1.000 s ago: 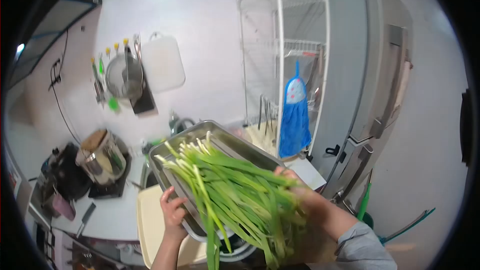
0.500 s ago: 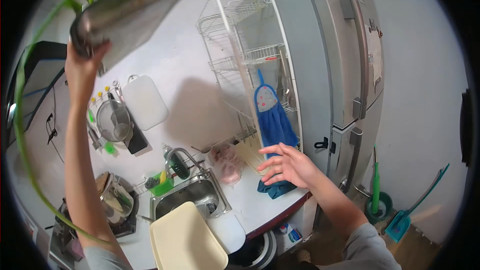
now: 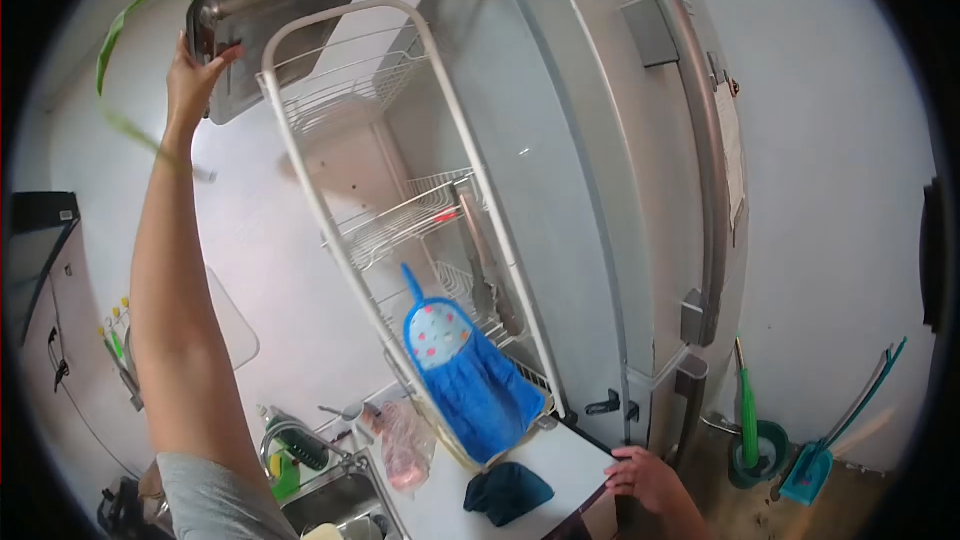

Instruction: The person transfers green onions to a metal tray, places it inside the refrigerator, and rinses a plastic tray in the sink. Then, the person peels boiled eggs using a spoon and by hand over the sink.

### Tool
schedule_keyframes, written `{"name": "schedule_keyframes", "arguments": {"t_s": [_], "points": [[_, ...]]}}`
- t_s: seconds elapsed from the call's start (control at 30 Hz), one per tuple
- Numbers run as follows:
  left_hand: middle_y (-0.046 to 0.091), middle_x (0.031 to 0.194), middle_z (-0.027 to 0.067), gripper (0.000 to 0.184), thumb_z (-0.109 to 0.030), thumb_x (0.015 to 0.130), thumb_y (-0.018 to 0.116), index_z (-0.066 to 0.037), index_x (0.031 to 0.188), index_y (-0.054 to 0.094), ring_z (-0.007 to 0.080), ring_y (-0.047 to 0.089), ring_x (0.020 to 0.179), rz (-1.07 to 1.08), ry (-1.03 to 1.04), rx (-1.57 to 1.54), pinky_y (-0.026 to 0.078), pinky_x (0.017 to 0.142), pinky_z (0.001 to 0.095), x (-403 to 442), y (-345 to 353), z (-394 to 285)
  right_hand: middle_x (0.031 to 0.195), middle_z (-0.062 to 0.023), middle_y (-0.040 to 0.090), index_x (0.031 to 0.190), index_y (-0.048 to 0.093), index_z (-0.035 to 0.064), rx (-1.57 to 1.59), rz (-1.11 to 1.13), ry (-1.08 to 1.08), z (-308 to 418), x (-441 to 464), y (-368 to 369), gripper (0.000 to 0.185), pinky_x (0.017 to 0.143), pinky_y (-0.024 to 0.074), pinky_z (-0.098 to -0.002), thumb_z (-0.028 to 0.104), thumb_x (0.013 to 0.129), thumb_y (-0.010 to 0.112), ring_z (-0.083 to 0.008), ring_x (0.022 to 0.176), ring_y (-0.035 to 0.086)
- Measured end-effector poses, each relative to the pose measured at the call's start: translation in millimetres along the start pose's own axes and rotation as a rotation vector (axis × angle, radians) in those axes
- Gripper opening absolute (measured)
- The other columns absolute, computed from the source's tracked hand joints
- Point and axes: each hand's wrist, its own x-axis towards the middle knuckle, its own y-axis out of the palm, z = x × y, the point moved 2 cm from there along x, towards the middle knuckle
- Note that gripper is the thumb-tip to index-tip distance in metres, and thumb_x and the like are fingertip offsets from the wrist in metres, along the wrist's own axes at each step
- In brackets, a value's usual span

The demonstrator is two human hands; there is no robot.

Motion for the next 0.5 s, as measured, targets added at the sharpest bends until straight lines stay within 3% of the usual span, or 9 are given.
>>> {"name": "schedule_keyframes", "arguments": {"t_s": [0.13,0.23,0.33,0.4,0.43,0.5], "points": [[0.065,0.098,0.0116,0.058,-0.022,0.07,0.08,-0.004,0.115,0.049,0.0215,0.062,0.09,-0.006,-0.012,-0.095,0.047,0.081,0.0322,-10,61,35,0.102,-0.0199,0.061,0.122,0.044,0.0001,0.059,-0.098,0.02,-13,4,-33,0.048,0.083,0.0493,-0.0419,0.037,0.092,0.048,-0.0308,0.091,0.061],[0.06,0.11,0.01,0.049,-0.011,0.079,0.07,-0.004,0.121,0.046,0.0196,0.056,0.103,0.131,-0.073,-0.449,0.045,0.085,0.0286,-13,83,53,0.103,-0.0166,0.061,0.121,0.047,0.001,0.143,-0.058,0.072,-21,10,-41,0.042,0.083,0.0493,-0.0386,0.033,0.093,0.049,-0.026,0.093,0.061],[0.057,0.103,0.0047,0.057,-0.015,0.075,0.074,-0.007,0.123,0.045,0.0144,0.055,0.09,0.225,-0.158,-0.455,0.045,0.075,0.0239,-21,85,40,0.106,-0.0154,0.061,0.116,0.055,0.0031,0.02,-0.456,0.246,16,3,8,0.036,0.085,0.0474,-0.0383,0.017,0.084,0.062,-0.0257,0.097,0.058],[0.054,0.094,0.0005,0.062,-0.017,0.072,0.076,-0.009,0.125,0.046,0.0104,0.051,0.079,0.293,-0.215,-0.391,0.043,0.068,0.0219,-23,81,39,0.105,-0.0124,0.061,0.116,0.055,0.0031,-0.091,-0.406,0.194,16,11,5,0.032,0.084,0.0473,-0.0376,0.017,0.087,0.056,-0.0237,0.093,0.057],[0.055,0.099,0.0015,0.062,-0.014,0.07,0.077,-0.009,0.125,0.047,0.0113,0.053,0.085,0.327,-0.24,-0.362,0.044,0.072,0.0231,-24,77,45,0.104,-0.0109,0.061,0.116,0.055,0.0031,-0.145,-0.381,0.172,12,12,1,0.03,0.083,0.0472,-0.0372,0.017,0.089,0.053,-0.0227,0.091,0.057],[0.058,0.108,0.0035,0.064,-0.008,0.068,0.078,-0.009,0.124,0.048,0.0131,0.058,0.098,0.396,-0.291,-0.299,0.048,0.078,0.0254,-26,68,58,0.105,-0.0085,0.06,0.117,0.055,0.0048,-0.72,-0.127,-0.307,-4,24,-28,0.029,0.084,0.0459,-0.0358,0.018,0.092,0.049,-0.0208,0.091,0.056]]}}
